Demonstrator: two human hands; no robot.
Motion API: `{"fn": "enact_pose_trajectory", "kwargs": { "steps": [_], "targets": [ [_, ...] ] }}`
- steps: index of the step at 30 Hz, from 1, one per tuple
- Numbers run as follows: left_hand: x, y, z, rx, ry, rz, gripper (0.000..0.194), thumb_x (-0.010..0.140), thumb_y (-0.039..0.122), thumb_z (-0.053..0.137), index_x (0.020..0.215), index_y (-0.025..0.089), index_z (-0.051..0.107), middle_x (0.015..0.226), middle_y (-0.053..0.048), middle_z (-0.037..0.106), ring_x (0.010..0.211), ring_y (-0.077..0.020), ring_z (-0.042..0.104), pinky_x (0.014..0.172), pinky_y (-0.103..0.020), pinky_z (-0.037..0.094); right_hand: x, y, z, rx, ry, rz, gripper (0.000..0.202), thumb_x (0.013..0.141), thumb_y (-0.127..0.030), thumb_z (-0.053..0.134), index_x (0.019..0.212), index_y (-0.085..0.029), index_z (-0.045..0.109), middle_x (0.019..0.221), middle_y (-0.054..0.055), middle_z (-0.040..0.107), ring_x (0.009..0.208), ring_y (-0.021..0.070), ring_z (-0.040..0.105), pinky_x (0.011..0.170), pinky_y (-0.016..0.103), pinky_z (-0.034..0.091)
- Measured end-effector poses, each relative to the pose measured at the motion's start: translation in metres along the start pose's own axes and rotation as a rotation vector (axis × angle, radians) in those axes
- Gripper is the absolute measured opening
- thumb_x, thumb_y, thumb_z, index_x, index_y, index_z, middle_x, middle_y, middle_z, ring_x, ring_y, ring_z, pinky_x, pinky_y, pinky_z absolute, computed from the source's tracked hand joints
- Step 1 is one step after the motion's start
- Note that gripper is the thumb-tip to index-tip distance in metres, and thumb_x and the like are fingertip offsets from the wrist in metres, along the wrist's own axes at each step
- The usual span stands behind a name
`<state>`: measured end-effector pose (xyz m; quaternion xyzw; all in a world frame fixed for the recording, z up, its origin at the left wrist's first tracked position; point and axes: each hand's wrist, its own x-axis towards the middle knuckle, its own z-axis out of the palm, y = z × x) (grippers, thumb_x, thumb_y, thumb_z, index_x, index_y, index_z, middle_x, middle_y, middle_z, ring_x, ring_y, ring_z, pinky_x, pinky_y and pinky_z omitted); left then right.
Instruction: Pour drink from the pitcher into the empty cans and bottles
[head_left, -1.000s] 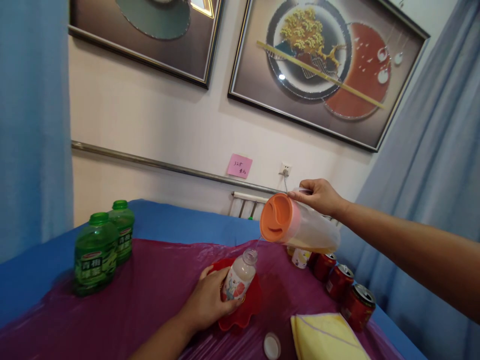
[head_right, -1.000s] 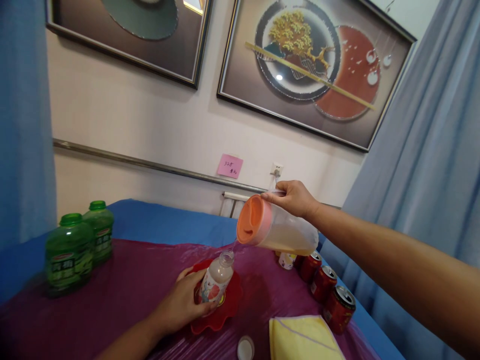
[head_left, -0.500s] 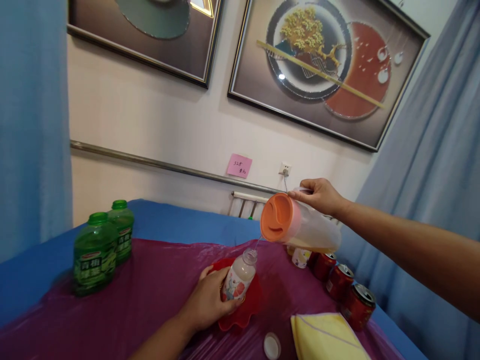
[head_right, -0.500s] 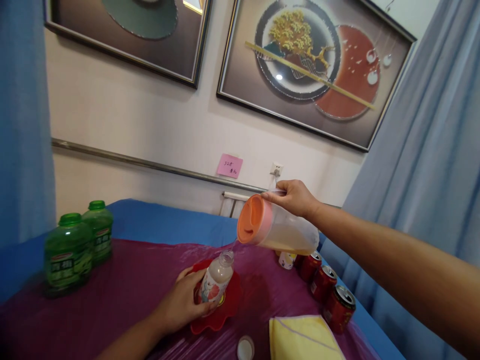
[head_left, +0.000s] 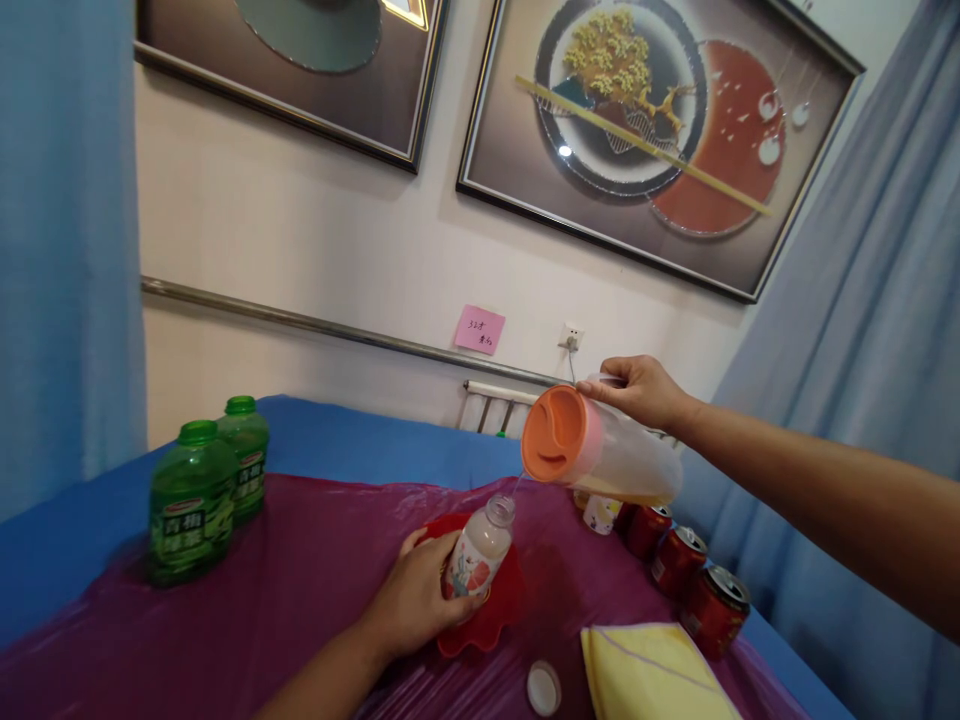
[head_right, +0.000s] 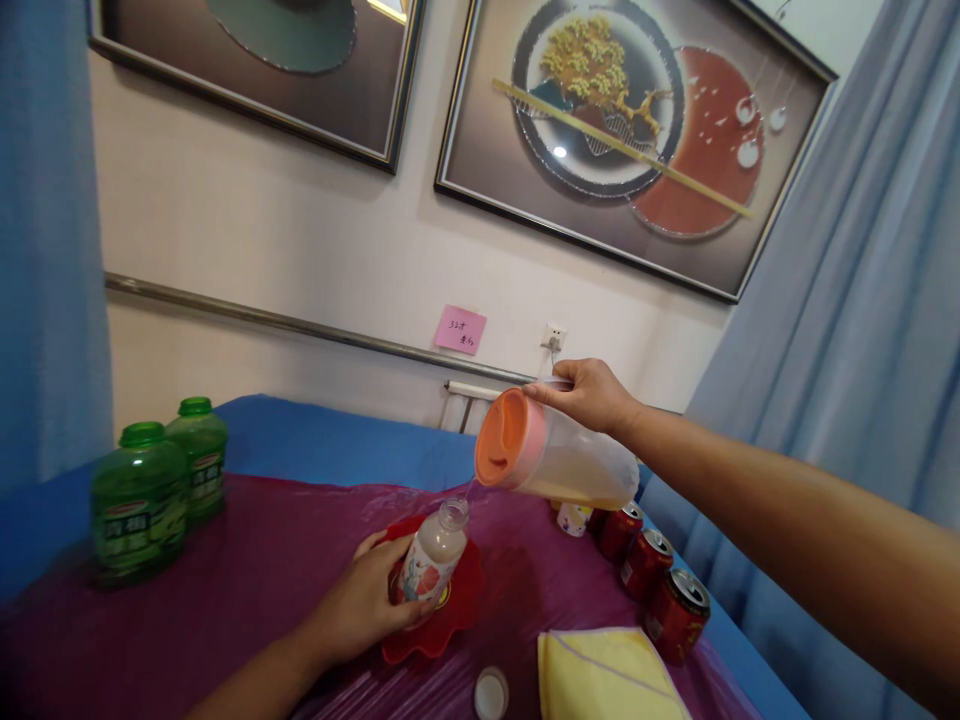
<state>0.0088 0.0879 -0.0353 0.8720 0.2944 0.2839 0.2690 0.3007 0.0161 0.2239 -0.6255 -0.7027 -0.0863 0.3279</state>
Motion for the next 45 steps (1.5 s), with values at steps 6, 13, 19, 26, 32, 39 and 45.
{"fn": "enact_pose_trajectory", "kwargs": {
  "steps": [6,13,19,26,32,39,45],
  "targets": [
    [-0.0006,0.0001,0.001,-0.009,-0.006,-0.008,0.054,0.071,0.039,0.078,0.123,0.032,0.067,0.123,0.0,0.075,0.116,-0.0322,0.066,0.121,-0.053,0.022,0.0004,0.0009,0.0004,0.002,-0.005,-0.004,0.069,0.071,-0.086,0.059,0.055,-0.024,0.036,0.057,-0.005,0.028,0.055,0.0105,0.027,0.05,0.027,0.021],
    [-0.0014,0.0026,-0.0005,-0.025,-0.008,-0.008,0.049,0.073,0.037,0.078,0.121,0.033,0.066,0.122,0.0,0.075,0.115,-0.0315,0.066,0.119,-0.056,0.021,0.0017,-0.0002,-0.0003,-0.009,-0.001,-0.005,0.07,0.071,-0.086,0.06,0.054,-0.023,0.035,0.057,-0.005,0.028,0.056,0.0103,0.027,0.05,0.027,0.021],
    [-0.0015,0.0035,-0.001,-0.019,-0.012,-0.019,0.05,0.073,0.038,0.077,0.121,0.033,0.066,0.121,-0.001,0.076,0.115,-0.0326,0.066,0.12,-0.055,0.021,0.0018,-0.0002,-0.0005,-0.006,-0.003,-0.004,0.07,0.071,-0.087,0.06,0.055,-0.023,0.036,0.057,-0.005,0.028,0.056,0.0107,0.027,0.049,0.027,0.022],
    [-0.0006,0.0036,-0.0006,-0.001,-0.006,-0.018,0.052,0.072,0.039,0.077,0.122,0.031,0.067,0.121,-0.001,0.076,0.115,-0.0316,0.067,0.121,-0.052,0.023,0.0008,-0.0019,-0.0003,-0.008,0.003,-0.001,0.071,0.07,-0.089,0.058,0.054,-0.023,0.037,0.056,-0.005,0.029,0.055,0.0104,0.027,0.049,0.027,0.021],
    [-0.0018,0.0034,-0.0016,-0.016,-0.013,-0.011,0.051,0.073,0.038,0.076,0.123,0.032,0.066,0.122,-0.002,0.076,0.116,-0.0332,0.066,0.121,-0.055,0.022,0.0005,-0.0028,-0.0015,-0.008,0.002,-0.002,0.071,0.069,-0.089,0.059,0.054,-0.023,0.037,0.056,-0.005,0.03,0.056,0.011,0.028,0.049,0.027,0.022],
    [-0.0019,0.0034,-0.0014,-0.022,-0.018,-0.017,0.051,0.072,0.037,0.077,0.121,0.031,0.066,0.121,-0.002,0.076,0.115,-0.0326,0.066,0.121,-0.056,0.02,0.0002,-0.0022,-0.001,-0.004,0.0,-0.004,0.07,0.07,-0.088,0.06,0.054,-0.023,0.038,0.056,-0.005,0.029,0.055,0.0105,0.028,0.05,0.027,0.022],
    [-0.002,0.005,-0.0019,-0.019,-0.012,-0.015,0.049,0.073,0.037,0.076,0.121,0.031,0.067,0.12,-0.001,0.076,0.114,-0.0317,0.067,0.122,-0.052,0.022,0.0002,-0.0022,-0.0009,0.002,0.001,-0.003,0.069,0.071,-0.085,0.061,0.054,-0.023,0.037,0.057,-0.005,0.029,0.056,0.0104,0.028,0.05,0.027,0.021]
  ]
}}
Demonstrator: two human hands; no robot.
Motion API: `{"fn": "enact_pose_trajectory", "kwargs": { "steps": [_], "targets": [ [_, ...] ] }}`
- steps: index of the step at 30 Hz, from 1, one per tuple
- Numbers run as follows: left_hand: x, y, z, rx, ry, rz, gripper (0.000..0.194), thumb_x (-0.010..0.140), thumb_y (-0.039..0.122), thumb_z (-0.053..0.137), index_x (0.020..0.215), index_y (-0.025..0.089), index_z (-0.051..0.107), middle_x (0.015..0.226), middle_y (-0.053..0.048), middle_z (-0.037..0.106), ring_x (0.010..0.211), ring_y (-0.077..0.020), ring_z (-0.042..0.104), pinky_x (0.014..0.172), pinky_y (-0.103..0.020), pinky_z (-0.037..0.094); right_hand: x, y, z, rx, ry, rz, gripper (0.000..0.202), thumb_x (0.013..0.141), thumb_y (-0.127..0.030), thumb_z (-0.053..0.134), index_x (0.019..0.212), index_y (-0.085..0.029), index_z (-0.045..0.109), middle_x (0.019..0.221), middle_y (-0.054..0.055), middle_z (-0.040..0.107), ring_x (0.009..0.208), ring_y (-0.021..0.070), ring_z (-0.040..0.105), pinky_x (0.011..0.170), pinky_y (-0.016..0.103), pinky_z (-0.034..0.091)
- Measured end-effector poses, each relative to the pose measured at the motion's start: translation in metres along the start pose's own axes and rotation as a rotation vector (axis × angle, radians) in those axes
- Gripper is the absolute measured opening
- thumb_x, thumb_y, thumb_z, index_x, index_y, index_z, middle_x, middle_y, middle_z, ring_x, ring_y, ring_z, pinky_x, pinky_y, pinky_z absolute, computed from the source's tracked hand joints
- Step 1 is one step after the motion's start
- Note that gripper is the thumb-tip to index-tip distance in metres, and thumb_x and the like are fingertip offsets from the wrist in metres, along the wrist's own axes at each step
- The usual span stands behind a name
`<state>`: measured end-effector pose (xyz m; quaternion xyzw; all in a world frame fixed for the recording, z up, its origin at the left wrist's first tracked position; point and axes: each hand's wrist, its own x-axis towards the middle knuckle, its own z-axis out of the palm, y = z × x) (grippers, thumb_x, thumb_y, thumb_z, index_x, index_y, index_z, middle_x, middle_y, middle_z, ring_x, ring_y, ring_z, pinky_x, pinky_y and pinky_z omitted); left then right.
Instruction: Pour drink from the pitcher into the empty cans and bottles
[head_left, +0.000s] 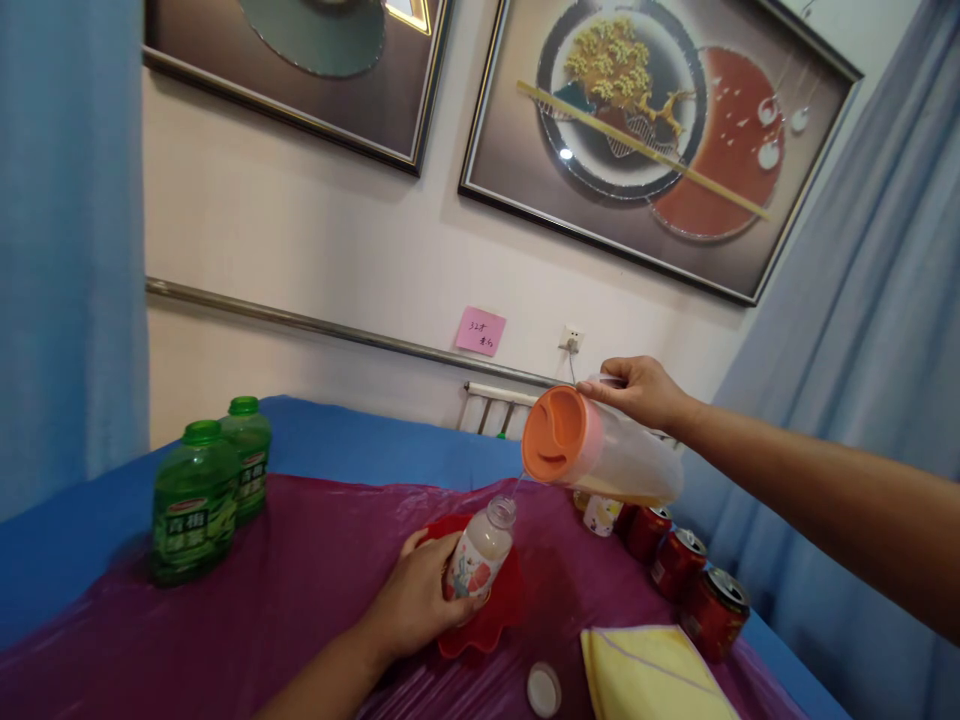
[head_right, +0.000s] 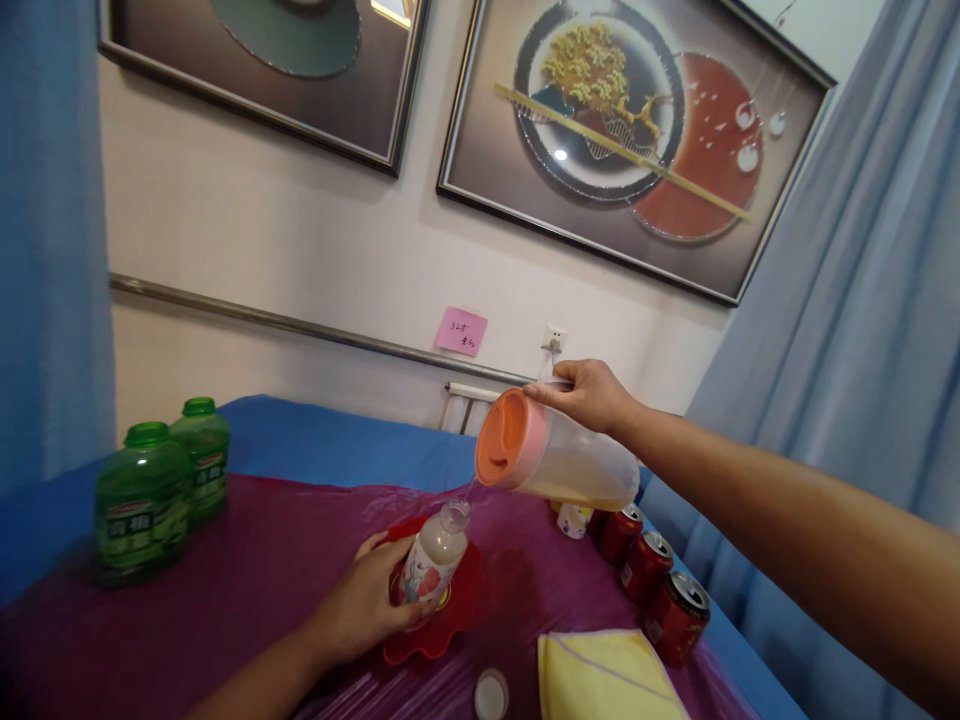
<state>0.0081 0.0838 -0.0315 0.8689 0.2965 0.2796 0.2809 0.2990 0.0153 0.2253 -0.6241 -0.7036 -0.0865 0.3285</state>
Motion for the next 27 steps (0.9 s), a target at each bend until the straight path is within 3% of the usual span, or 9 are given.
{"fn": "enact_pose_trajectory", "kwargs": {
  "steps": [27],
  "targets": [
    [-0.0001,0.0006,0.0002,-0.008,-0.005,0.003,0.047,0.073,0.038,0.076,0.119,0.031,0.067,0.119,-0.001,0.076,0.113,-0.0316,0.067,0.121,-0.054,0.021,-0.0001,-0.0016,0.0037,-0.004,-0.034,0.012,0.072,0.069,-0.09,0.059,0.055,-0.023,0.035,0.056,-0.005,0.028,0.056,0.0107,0.027,0.05,0.027,0.021]
  ]
}}
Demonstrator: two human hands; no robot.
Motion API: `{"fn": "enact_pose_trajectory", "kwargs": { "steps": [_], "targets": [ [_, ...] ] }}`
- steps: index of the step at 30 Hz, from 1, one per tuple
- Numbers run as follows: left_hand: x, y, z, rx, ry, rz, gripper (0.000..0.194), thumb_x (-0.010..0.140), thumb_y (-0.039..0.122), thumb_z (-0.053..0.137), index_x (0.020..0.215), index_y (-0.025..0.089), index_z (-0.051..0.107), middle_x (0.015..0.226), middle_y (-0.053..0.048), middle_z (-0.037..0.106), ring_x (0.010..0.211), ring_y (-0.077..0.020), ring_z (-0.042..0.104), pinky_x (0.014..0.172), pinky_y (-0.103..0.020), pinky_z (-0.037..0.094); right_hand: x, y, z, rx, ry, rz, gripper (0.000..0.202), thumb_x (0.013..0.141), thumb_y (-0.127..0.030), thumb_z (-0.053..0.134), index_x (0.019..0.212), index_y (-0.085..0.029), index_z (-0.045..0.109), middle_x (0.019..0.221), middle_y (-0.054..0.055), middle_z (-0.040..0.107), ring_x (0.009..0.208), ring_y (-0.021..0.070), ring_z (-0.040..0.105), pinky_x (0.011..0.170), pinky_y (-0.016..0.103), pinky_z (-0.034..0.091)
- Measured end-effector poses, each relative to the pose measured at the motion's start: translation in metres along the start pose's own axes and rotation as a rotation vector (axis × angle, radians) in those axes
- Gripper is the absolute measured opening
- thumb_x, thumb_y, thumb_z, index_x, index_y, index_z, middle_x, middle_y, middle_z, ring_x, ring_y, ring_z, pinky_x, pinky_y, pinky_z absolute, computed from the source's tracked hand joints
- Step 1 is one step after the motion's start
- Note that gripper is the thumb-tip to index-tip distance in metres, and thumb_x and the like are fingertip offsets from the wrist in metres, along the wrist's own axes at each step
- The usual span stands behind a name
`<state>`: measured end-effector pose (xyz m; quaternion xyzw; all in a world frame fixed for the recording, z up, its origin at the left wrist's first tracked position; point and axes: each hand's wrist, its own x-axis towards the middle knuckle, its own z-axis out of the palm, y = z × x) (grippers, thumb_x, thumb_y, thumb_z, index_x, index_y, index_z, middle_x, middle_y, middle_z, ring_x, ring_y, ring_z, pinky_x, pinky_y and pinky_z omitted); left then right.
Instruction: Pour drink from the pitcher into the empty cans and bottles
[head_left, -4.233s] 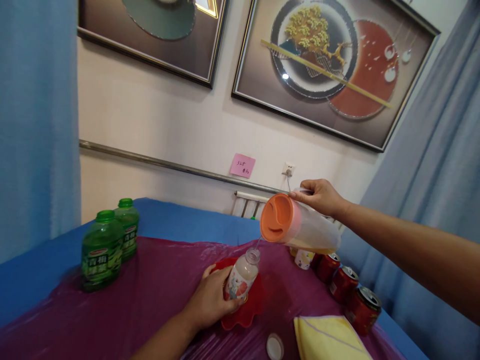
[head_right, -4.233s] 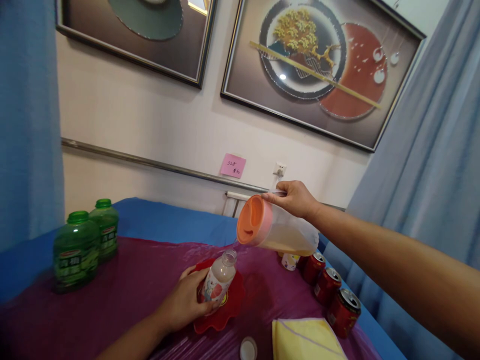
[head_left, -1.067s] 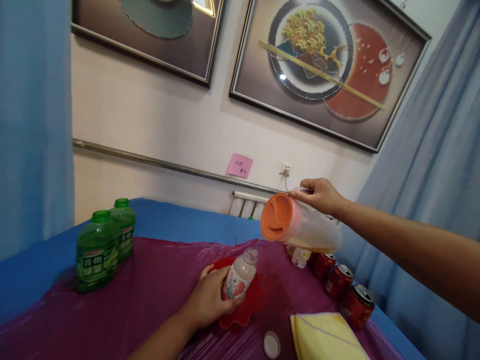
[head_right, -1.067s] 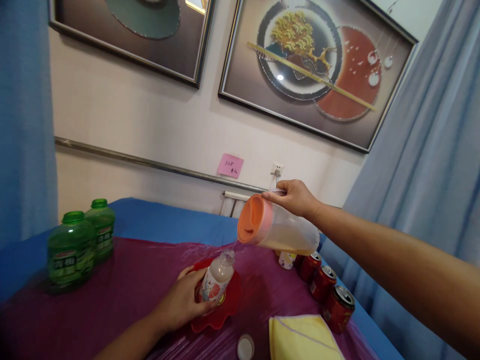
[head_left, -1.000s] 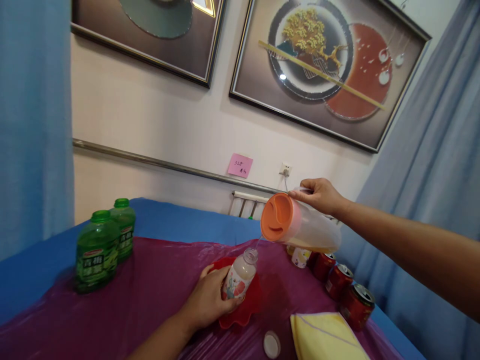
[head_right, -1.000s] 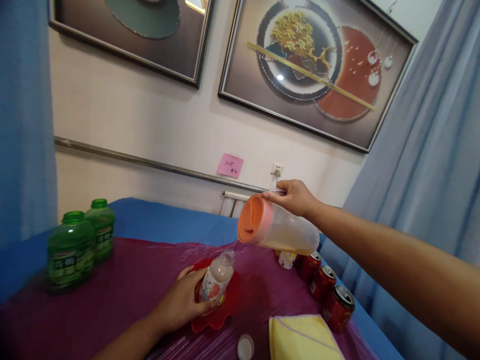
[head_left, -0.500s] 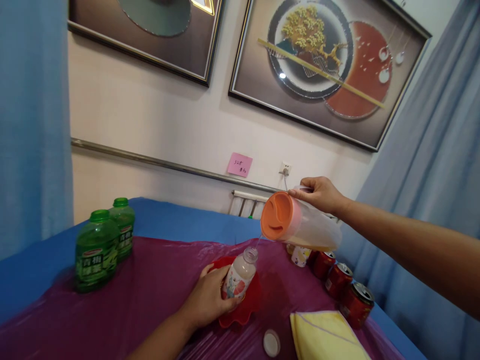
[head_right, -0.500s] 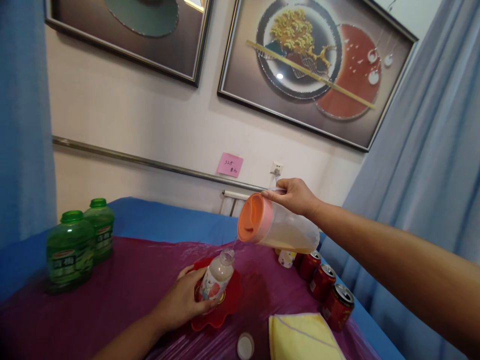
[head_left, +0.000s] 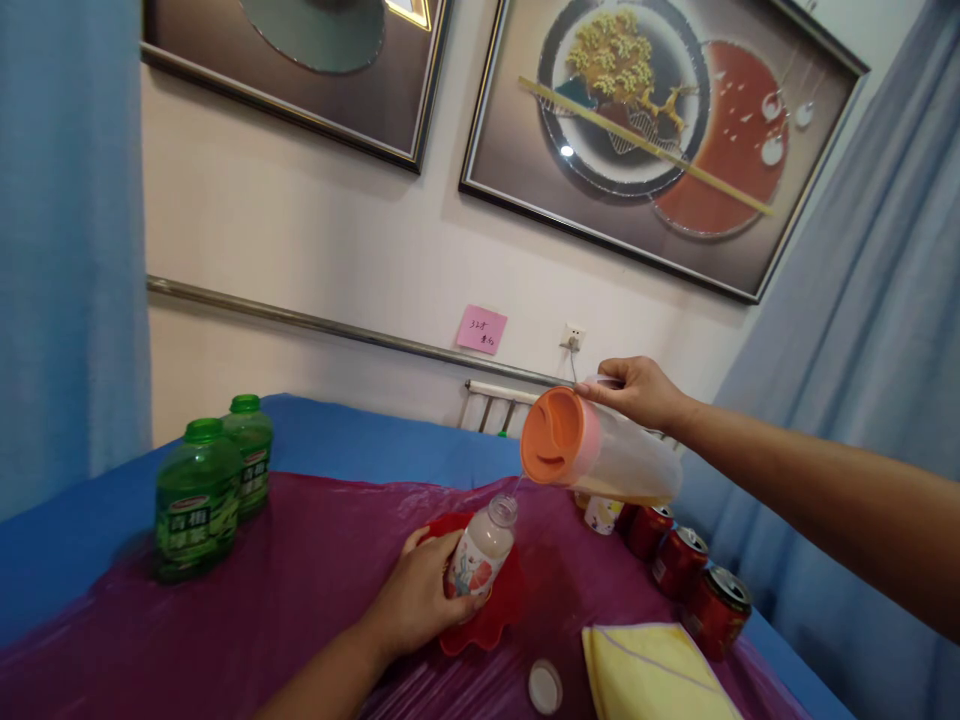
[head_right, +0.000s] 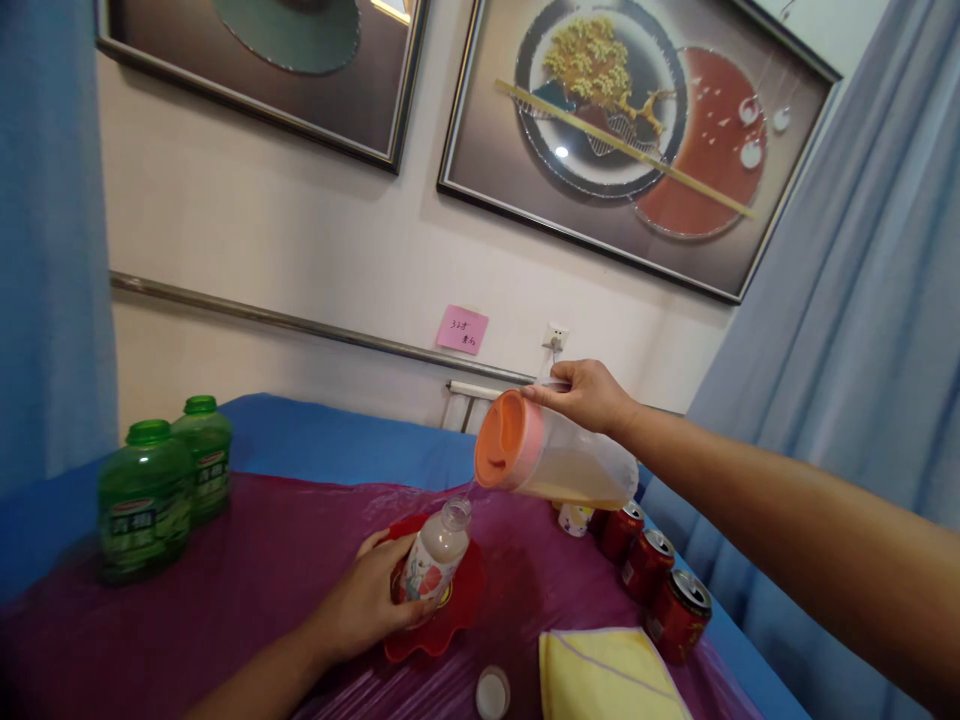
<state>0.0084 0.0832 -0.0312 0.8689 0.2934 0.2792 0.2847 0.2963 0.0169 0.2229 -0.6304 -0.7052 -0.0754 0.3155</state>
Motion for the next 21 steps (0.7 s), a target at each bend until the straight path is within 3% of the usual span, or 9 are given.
{"fn": "enact_pose_trajectory", "kwargs": {
  "steps": [21],
  "targets": [
    [-0.0005,0.0007,-0.0001,0.006,0.001,-0.001,0.051,0.072,0.035,0.077,0.122,0.031,0.066,0.122,-0.002,0.076,0.115,-0.0328,0.066,0.12,-0.057,0.021,0.0,-0.0002,0.0003,0.003,-0.011,0.004,0.071,0.07,-0.089,0.059,0.056,-0.023,0.037,0.057,-0.005,0.029,0.056,0.011,0.027,0.05,0.028,0.021]
  ]
}}
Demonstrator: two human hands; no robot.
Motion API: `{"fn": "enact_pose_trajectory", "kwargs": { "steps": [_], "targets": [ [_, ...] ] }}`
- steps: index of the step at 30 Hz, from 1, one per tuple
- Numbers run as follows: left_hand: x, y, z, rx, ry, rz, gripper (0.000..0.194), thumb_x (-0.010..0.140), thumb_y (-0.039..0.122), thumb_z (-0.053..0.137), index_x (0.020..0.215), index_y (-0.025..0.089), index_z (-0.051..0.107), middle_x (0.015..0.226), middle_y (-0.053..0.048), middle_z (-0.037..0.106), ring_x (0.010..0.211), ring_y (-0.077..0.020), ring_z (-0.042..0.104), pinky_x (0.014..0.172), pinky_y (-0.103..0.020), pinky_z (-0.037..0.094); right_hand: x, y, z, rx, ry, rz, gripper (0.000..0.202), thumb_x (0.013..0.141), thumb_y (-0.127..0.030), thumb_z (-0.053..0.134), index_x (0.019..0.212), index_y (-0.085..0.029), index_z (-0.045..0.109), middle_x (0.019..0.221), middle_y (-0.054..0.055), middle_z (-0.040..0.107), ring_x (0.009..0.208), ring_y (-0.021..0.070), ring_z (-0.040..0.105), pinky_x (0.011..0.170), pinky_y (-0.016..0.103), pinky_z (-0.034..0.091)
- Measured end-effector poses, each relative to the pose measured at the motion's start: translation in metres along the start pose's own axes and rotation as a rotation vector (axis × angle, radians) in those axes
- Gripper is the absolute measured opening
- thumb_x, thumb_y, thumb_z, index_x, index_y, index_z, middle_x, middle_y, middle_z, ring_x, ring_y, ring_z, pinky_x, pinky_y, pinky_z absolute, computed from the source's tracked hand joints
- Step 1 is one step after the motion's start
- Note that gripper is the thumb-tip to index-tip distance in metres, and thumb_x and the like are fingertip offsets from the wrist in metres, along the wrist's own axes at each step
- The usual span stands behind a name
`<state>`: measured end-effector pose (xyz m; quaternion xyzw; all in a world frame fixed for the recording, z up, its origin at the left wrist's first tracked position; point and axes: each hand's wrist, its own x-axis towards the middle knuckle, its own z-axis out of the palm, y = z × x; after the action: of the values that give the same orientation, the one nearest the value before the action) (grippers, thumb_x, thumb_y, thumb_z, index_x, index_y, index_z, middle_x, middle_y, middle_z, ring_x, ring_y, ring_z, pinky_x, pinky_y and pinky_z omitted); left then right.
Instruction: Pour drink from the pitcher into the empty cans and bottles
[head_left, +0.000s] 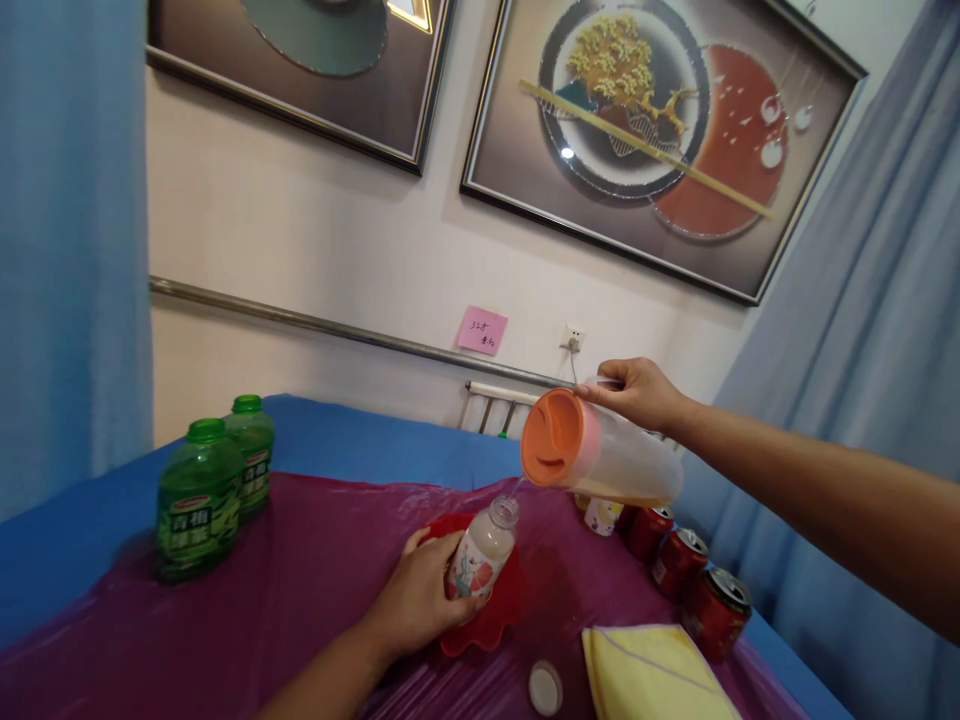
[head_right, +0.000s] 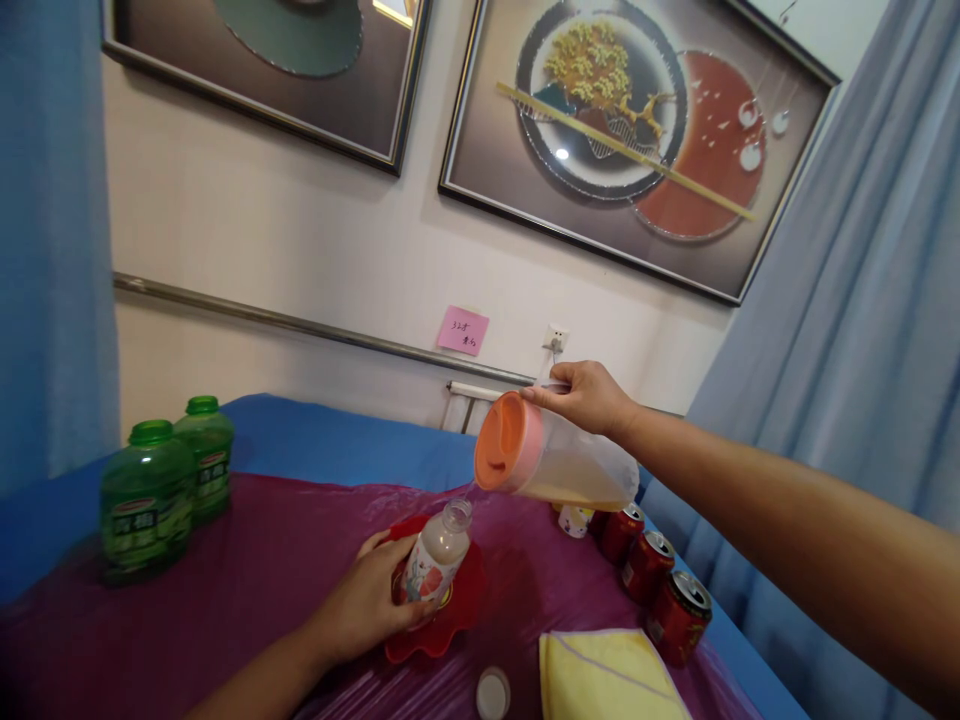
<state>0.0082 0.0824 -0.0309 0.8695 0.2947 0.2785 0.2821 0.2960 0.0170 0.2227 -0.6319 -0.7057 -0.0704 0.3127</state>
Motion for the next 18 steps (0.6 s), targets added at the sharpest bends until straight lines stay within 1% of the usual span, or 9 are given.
{"fn": "enact_pose_trajectory", "kwargs": {
  "steps": [5,9,14,18],
  "targets": [
    [0.0003,-0.0009,0.0002,-0.004,0.003,0.008,0.048,0.073,0.036,0.076,0.12,0.03,0.067,0.12,-0.001,0.076,0.113,-0.0315,0.067,0.121,-0.053,0.022,-0.0006,-0.0002,-0.0003,-0.011,0.01,0.005,0.071,0.069,-0.09,0.059,0.056,-0.023,0.037,0.057,-0.005,0.029,0.056,0.0108,0.027,0.05,0.028,0.021],
    [0.0004,-0.0031,0.0016,-0.007,0.008,0.005,0.044,0.073,0.037,0.076,0.116,0.03,0.068,0.116,-0.001,0.077,0.11,-0.0307,0.067,0.121,-0.053,0.021,-0.0007,-0.0012,-0.0005,-0.009,0.009,0.012,0.071,0.069,-0.09,0.058,0.056,-0.023,0.039,0.056,-0.005,0.03,0.056,0.0106,0.028,0.05,0.027,0.022],
    [0.0003,-0.0047,0.0023,-0.011,0.003,0.003,0.049,0.072,0.037,0.078,0.12,0.031,0.067,0.119,0.0,0.076,0.113,-0.0314,0.066,0.121,-0.054,0.02,-0.001,-0.0012,-0.0012,-0.016,0.015,0.01,0.072,0.068,-0.091,0.058,0.055,-0.023,0.038,0.056,-0.005,0.03,0.056,0.0105,0.028,0.05,0.027,0.022],
    [-0.0003,-0.0037,0.0014,-0.007,0.006,0.001,0.049,0.072,0.036,0.078,0.119,0.03,0.067,0.119,-0.001,0.076,0.113,-0.0318,0.067,0.121,-0.054,0.021,-0.0011,-0.0004,-0.0011,-0.021,0.018,0.007,0.074,0.066,-0.093,0.058,0.055,-0.023,0.038,0.056,-0.005,0.03,0.056,0.0107,0.028,0.05,0.027,0.022]
  ]
}}
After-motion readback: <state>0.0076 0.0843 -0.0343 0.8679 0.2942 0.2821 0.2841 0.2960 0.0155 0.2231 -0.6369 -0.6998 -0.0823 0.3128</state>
